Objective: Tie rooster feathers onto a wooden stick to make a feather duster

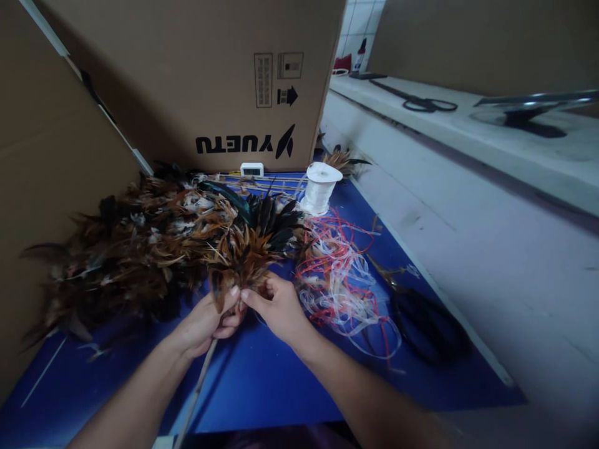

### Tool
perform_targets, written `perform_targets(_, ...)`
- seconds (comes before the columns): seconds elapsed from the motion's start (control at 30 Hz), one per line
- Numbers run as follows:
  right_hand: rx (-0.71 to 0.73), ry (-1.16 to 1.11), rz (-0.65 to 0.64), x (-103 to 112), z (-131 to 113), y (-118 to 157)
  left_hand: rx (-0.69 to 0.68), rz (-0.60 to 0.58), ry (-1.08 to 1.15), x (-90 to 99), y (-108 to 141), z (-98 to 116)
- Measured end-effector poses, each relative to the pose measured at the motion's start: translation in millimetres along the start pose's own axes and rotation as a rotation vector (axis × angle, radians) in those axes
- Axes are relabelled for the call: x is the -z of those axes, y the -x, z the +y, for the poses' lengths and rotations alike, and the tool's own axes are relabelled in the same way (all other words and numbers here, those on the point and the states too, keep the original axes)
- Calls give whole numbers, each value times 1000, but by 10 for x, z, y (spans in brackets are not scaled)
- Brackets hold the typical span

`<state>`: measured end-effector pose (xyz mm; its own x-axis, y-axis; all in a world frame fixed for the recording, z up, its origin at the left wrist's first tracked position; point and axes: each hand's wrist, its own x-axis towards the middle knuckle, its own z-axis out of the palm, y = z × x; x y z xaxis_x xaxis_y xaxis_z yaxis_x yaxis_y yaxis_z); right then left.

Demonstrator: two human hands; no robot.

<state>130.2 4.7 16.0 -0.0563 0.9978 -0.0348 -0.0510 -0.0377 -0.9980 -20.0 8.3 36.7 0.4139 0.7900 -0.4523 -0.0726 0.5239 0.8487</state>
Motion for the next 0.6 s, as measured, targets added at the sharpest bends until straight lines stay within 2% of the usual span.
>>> perform_targets(0.2, -27, -2, 8, -13, 3, 0, -22, -74, -44, 10, 2, -3)
perform_targets(0.43, 15, -42, -41, 34, -61, -20, -53, -34, -72, 26, 32, 57)
perform_targets(0.6, 87, 126, 71, 159, -126, -30, -60, 17, -51, 149, 126, 205)
